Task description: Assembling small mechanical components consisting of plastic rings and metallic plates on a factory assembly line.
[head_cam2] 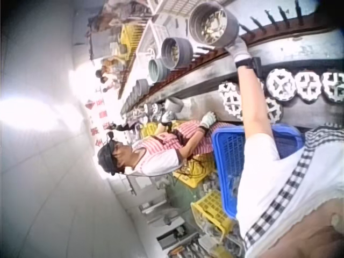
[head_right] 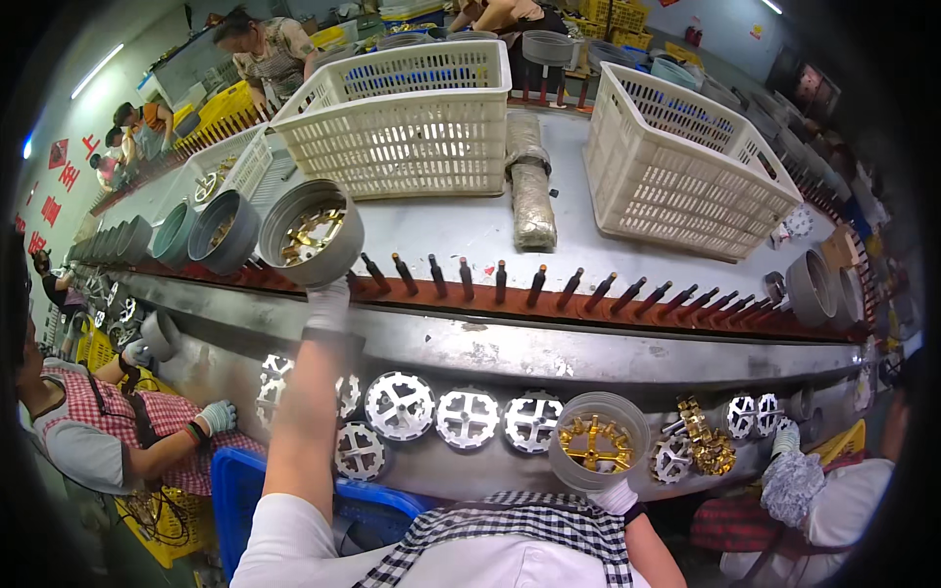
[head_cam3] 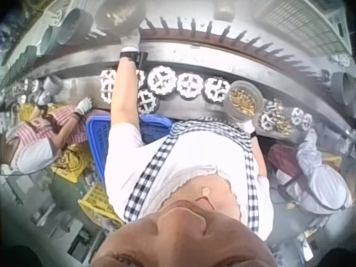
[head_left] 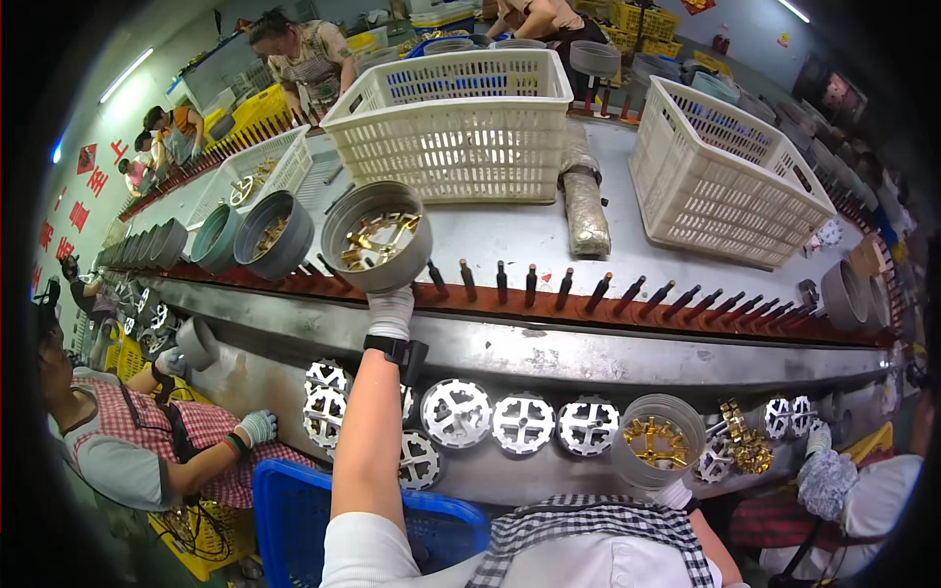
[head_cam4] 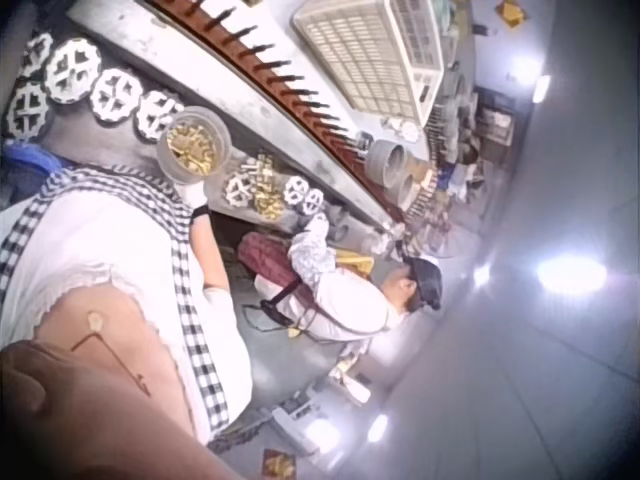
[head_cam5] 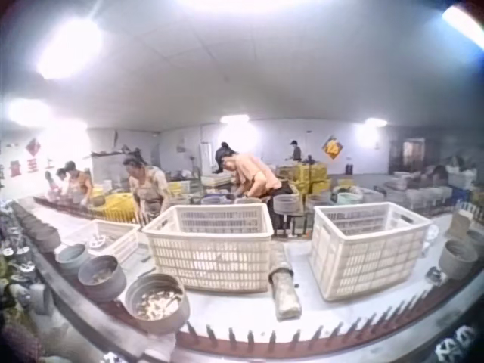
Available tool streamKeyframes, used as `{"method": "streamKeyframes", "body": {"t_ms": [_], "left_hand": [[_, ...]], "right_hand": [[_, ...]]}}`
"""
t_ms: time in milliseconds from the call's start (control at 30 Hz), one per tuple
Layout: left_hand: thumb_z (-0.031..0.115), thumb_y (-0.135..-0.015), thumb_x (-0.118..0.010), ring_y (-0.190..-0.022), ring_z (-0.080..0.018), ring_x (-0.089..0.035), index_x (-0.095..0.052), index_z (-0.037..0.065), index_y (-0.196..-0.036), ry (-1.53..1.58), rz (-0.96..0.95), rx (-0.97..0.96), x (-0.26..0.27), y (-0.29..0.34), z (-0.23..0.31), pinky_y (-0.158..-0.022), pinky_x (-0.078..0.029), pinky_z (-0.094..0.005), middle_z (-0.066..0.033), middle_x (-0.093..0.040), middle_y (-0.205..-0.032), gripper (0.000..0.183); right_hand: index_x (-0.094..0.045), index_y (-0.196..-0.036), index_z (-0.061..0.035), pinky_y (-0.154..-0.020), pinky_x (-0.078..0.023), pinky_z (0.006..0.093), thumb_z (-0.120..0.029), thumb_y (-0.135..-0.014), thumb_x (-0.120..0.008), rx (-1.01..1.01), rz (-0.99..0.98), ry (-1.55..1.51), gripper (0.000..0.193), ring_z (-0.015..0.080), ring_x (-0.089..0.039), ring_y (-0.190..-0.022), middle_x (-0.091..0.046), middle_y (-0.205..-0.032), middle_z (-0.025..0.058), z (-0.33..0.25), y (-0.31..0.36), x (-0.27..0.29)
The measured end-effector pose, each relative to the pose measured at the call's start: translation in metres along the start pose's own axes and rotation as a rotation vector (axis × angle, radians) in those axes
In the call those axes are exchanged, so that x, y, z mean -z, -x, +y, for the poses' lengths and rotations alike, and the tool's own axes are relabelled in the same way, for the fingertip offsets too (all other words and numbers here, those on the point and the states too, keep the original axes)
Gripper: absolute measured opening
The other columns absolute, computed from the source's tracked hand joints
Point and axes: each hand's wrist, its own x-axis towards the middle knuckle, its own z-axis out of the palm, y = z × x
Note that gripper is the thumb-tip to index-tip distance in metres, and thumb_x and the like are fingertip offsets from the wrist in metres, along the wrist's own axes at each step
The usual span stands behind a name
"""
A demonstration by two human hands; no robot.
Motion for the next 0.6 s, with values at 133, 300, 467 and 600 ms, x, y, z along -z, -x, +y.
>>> {"method": "streamKeyframes", "body": {"t_ms": [133, 300, 467, 600], "left_hand": [[0.015, -0.091, -0.055, -0.113, -0.0258, -0.056, -0.058, 0.003, -0.119, -0.530, -0.238, 0.000, 0.029, -0.015, -0.020, -0.096, -0.043, -0.0400, -0.0119, -0.063, -0.117, 0.031], [0.008, -0.092, -0.053, -0.111, -0.0196, -0.052, -0.040, -0.004, -0.134, 0.899, -0.153, 0.611, 0.092, 0.038, 0.064, -0.092, -0.043, -0.0315, -0.0119, -0.052, -0.128, 0.046], [0.018, -0.096, -0.050, -0.113, -0.0209, -0.052, -0.043, -0.005, -0.130, 0.976, -0.368, 0.817, 0.185, 0.120, 0.126, -0.093, -0.047, -0.0352, -0.0127, -0.052, -0.123, 0.042], [0.022, -0.095, -0.053, -0.114, -0.0249, -0.052, -0.044, -0.008, -0.128, 1.022, -0.154, 0.798, 0.204, 0.210, 0.090, -0.098, -0.042, -0.0343, -0.0186, -0.052, -0.124, 0.045]], "right_hand": [[-0.052, -0.114, -0.0040, -0.080, -0.050, 0.0359, -0.017, -0.092, -0.052, -0.079, 0.039, -0.437, 0.026, 0.0233, -0.058, -0.097, -0.058, -0.110, 0.0133, -0.113, -0.093, 0.000], [-0.049, -0.122, -0.0006, -0.084, -0.051, 0.0328, -0.014, -0.095, -0.051, -0.113, 0.113, -0.689, 0.031, 0.0210, -0.058, -0.102, -0.057, -0.117, 0.0142, -0.181, -0.152, 0.007], [-0.050, -0.120, -0.0010, -0.079, -0.052, 0.0305, -0.016, -0.093, -0.055, 0.045, 0.264, -0.425, 0.031, 0.0187, -0.059, -0.095, -0.060, -0.110, 0.0130, -0.178, -0.177, 0.013], [-0.051, -0.119, -0.0014, -0.075, -0.052, 0.0286, -0.017, -0.092, -0.059, 0.179, 0.329, -0.201, 0.031, 0.0169, -0.060, -0.088, -0.062, -0.104, 0.0119, -0.182, -0.196, 0.019]]}}
